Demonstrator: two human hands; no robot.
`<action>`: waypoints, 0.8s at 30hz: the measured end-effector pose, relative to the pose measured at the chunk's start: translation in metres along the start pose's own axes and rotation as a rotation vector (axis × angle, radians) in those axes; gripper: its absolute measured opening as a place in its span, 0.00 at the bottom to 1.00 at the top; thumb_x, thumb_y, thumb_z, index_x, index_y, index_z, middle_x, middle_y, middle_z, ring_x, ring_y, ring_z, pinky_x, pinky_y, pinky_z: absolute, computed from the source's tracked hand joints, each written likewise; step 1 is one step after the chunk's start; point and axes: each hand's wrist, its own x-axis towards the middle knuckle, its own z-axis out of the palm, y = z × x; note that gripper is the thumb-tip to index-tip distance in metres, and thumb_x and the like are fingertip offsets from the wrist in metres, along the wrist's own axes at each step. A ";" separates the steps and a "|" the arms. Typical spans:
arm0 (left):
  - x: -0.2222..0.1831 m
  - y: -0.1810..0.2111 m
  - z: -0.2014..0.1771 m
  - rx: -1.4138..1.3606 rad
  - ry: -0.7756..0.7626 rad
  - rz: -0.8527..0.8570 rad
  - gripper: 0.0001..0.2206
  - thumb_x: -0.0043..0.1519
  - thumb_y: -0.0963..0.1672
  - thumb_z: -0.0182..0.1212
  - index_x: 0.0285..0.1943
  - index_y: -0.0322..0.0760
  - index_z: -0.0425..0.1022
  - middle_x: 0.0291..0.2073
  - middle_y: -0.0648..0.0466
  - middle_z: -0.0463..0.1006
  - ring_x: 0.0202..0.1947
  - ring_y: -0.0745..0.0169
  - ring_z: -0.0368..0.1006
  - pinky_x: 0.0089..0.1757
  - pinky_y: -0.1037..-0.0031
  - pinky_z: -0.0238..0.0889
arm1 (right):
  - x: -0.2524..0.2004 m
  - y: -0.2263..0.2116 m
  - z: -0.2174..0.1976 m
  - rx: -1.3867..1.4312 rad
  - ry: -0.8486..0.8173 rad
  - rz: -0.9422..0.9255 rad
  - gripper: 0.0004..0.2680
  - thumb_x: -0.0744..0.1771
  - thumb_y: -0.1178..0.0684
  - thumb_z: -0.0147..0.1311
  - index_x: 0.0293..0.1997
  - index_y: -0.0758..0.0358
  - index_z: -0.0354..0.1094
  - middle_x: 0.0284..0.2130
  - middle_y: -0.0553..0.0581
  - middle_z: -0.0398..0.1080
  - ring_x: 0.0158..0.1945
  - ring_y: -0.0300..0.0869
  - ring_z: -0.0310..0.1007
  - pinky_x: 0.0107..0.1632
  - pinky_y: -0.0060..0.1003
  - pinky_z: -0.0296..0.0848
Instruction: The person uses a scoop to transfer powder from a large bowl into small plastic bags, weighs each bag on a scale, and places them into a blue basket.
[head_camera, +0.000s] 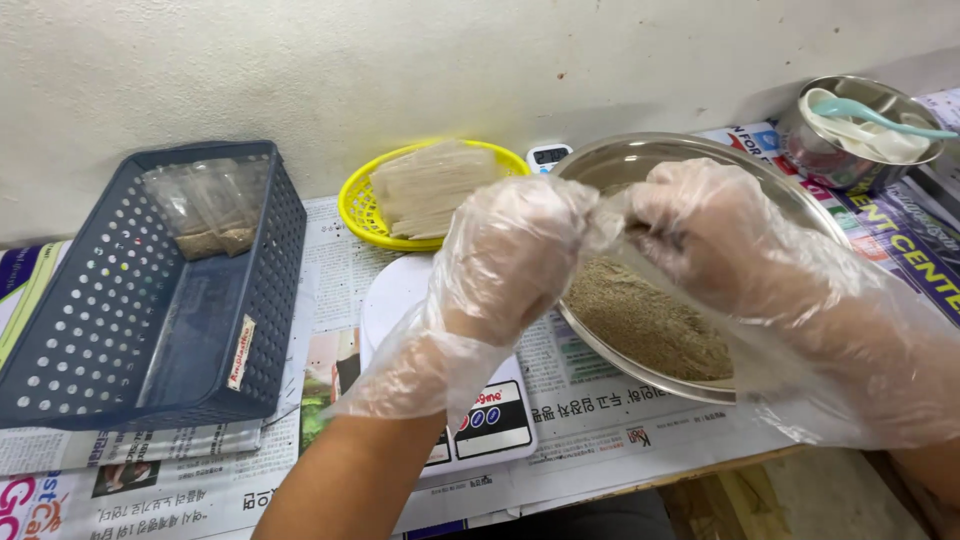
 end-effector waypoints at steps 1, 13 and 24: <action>0.002 0.004 0.002 -0.113 0.026 -0.003 0.17 0.62 0.48 0.64 0.58 0.40 0.75 0.48 0.52 0.83 0.47 0.56 0.79 0.51 0.67 0.72 | 0.000 0.005 -0.005 0.136 -0.129 0.184 0.04 0.67 0.56 0.63 0.32 0.59 0.77 0.21 0.54 0.72 0.23 0.41 0.66 0.26 0.36 0.69; 0.011 0.025 0.029 -1.243 0.095 -0.915 0.28 0.46 0.36 0.72 0.59 0.35 0.71 0.42 0.37 0.77 0.45 0.46 0.77 0.47 0.55 0.78 | -0.002 -0.020 -0.038 1.028 -0.330 1.107 0.04 0.65 0.59 0.60 0.39 0.69 0.73 0.29 0.67 0.74 0.32 0.54 0.79 0.38 0.48 0.79; -0.002 0.000 0.025 -0.958 -0.059 -0.847 0.28 0.49 0.34 0.63 0.61 0.33 0.67 0.39 0.36 0.79 0.40 0.48 0.80 0.36 0.61 0.80 | 0.004 0.020 -0.035 0.868 -0.439 1.012 0.08 0.66 0.59 0.59 0.46 0.70 0.72 0.31 0.69 0.73 0.37 0.55 0.76 0.44 0.53 0.79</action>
